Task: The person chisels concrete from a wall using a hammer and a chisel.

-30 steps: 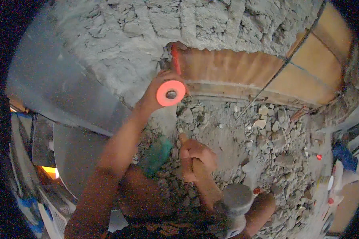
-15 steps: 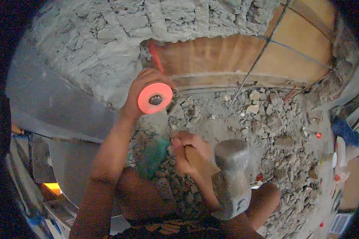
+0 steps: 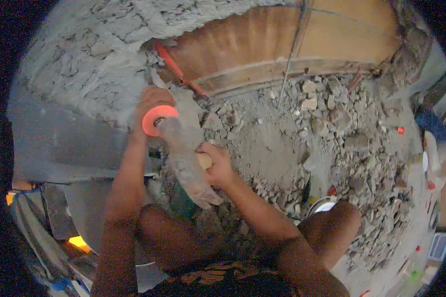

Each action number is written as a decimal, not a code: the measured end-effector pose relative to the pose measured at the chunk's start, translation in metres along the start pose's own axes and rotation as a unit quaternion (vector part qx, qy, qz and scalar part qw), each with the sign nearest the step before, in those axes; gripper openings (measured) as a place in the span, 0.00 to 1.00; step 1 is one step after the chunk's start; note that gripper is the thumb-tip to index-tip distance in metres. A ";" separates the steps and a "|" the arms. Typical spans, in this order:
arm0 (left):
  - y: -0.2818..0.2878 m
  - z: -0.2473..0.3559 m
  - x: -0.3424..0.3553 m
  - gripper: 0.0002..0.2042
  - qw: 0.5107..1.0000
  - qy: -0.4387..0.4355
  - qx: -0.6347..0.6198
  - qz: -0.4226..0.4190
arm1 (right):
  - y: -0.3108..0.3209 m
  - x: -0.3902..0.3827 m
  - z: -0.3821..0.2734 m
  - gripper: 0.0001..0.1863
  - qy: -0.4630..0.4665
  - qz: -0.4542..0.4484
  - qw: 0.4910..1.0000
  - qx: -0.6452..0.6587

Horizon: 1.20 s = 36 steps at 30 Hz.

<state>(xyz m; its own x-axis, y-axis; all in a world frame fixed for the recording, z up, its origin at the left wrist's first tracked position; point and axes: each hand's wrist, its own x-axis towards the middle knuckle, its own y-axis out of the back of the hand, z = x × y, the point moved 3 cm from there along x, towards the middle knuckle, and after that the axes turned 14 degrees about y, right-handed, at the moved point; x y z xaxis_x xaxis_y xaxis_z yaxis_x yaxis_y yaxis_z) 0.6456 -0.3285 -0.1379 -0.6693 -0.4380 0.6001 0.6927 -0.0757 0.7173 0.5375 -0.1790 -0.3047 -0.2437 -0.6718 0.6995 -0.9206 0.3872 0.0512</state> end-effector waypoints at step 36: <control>0.031 -0.057 -0.040 0.04 0.915 -0.057 0.140 -0.374 | -0.011 0.011 -0.032 0.08 -0.020 -0.025 0.999 0.028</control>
<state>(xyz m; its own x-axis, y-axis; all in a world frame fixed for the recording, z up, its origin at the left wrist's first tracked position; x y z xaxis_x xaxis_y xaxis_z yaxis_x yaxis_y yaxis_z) 0.7092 -0.3640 -0.1601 -0.9626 -0.2606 -0.0737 -0.0555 -0.0765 0.9955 0.5548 -0.1705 -0.2749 -0.2081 -0.7138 0.6687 -0.9472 0.3176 0.0443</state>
